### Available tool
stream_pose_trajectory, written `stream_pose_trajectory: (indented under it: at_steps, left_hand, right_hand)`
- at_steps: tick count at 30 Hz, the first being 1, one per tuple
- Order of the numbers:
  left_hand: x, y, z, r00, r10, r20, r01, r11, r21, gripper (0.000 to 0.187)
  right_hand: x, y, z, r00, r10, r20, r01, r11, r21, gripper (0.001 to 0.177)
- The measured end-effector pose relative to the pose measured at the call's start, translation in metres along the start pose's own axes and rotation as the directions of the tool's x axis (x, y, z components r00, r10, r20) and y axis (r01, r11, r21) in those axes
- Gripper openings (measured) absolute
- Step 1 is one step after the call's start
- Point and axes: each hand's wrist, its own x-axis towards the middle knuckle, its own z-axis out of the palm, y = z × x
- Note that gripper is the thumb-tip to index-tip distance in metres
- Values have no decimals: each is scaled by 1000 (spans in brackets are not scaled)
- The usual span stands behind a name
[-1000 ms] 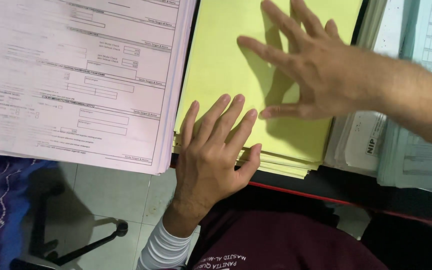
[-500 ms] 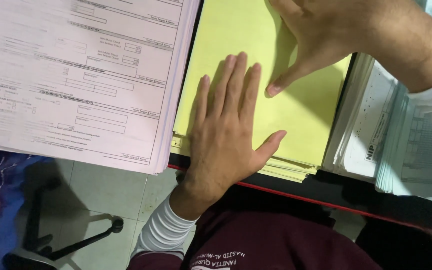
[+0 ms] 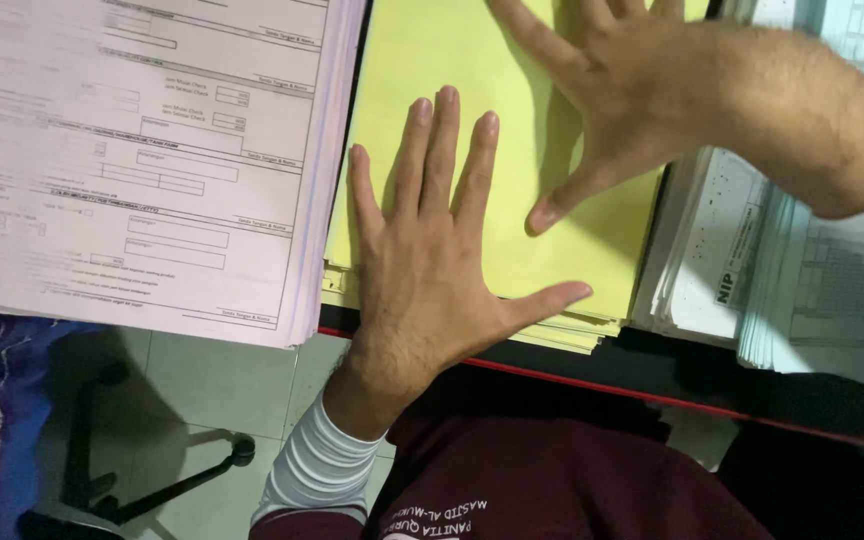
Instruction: Sorting and reviewing various documents and folders on a desk in an office setting
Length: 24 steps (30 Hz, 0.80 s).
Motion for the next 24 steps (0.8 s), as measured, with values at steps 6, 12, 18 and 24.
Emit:
stream_pose_trajectory:
  at_steps: [6, 12, 18, 24]
  left_hand:
    - [4, 2, -2, 1000, 0, 21, 1, 999, -35, 95]
    - [2, 8, -10, 998, 65, -2, -65, 996, -63, 76]
    - [0, 22, -18, 982, 156, -102, -173, 968, -182, 49]
    - [4, 43, -18, 958, 215, -188, -239, 965, -112, 33]
  right_hand:
    - [-60, -9, 53, 960, -158, -232, 170, 985, 32, 136]
    - [-141, -31, 72, 853, -273, -445, 315, 949, 21, 94]
    - [-224, -29, 86, 825, -80, -559, 226, 954, 196, 89]
    - [-306, -6, 142, 728, 301, -616, -30, 912, 410, 58]
